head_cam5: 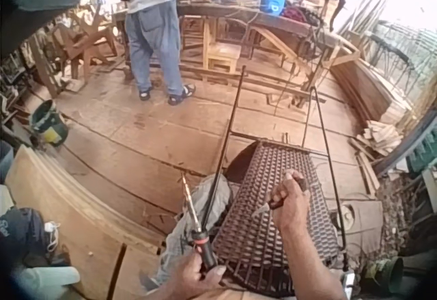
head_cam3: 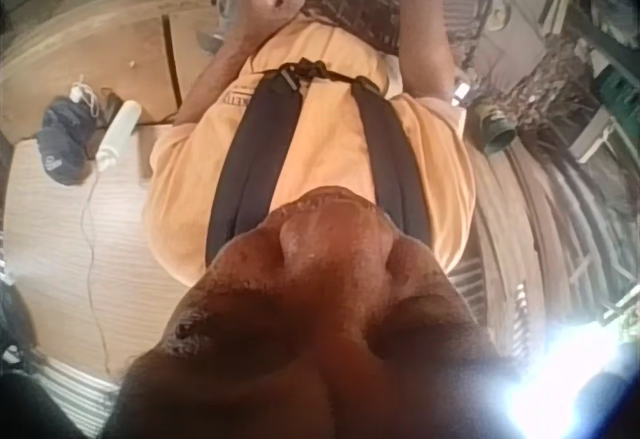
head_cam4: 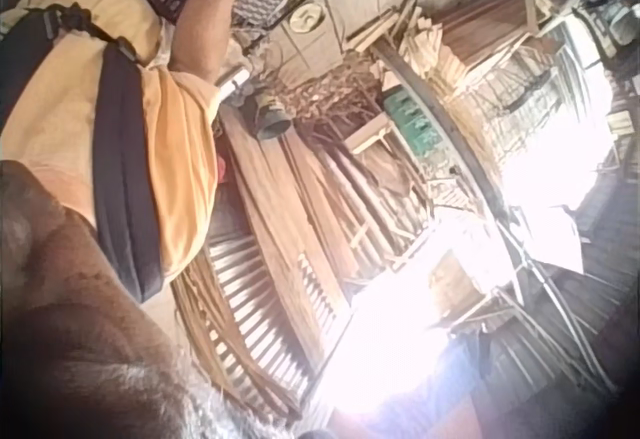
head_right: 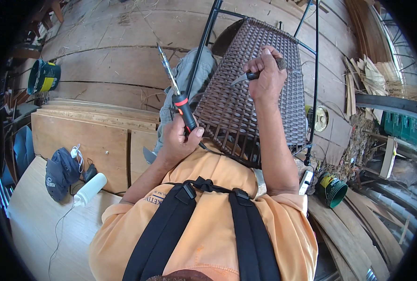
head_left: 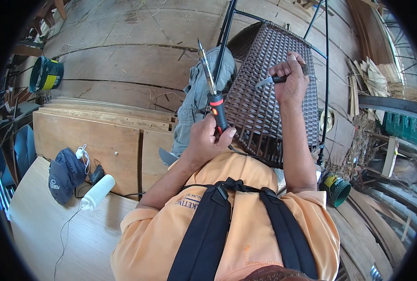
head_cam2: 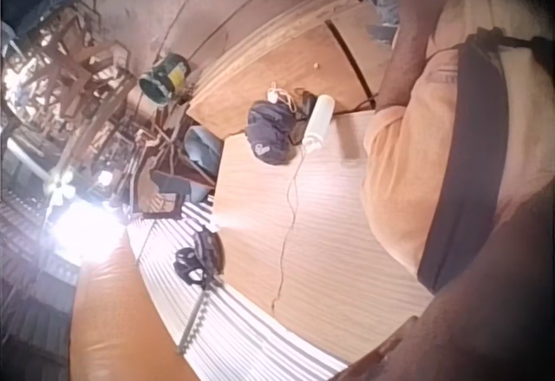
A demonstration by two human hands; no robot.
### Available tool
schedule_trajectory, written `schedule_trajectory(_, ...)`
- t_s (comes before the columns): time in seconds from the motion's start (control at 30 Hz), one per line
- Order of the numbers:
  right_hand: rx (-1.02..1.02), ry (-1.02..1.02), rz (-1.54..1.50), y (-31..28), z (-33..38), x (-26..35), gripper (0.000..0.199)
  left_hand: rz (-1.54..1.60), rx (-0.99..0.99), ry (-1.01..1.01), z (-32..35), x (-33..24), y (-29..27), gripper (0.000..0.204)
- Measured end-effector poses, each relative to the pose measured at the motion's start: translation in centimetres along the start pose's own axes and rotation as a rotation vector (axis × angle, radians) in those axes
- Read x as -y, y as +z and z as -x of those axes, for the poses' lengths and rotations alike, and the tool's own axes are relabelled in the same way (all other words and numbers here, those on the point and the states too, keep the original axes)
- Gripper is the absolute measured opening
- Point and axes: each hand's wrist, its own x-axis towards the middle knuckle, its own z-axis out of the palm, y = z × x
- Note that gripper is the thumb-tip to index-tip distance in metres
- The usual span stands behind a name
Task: Repair a woven chair using a heat tool to fuse the material strands.
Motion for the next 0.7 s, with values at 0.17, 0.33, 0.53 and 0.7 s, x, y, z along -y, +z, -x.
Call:
schedule_trajectory(0.17,0.013,-0.085,0.036,1.2,-2.0,-1.2,0.004,-0.021,-0.016,0.024,0.1,0.2,0.2,0.031)
schedule_trajectory(0.33,0.026,-0.054,0.045,1.0,-2.0,-1.8,0.006,-0.021,-0.040,0.021,-0.1,-0.4,0.1,0.032)
schedule_trajectory(0.53,0.114,-0.100,0.252,1.5,-1.6,-1.5,0.009,-0.115,-0.029,-0.004,-0.2,-1.1,-0.2,0.031)
schedule_trajectory(0.7,0.152,-0.111,0.249,2.5,-1.7,-1.6,0.010,-0.034,-0.026,-0.004,-0.2,-0.9,-0.5,0.029)
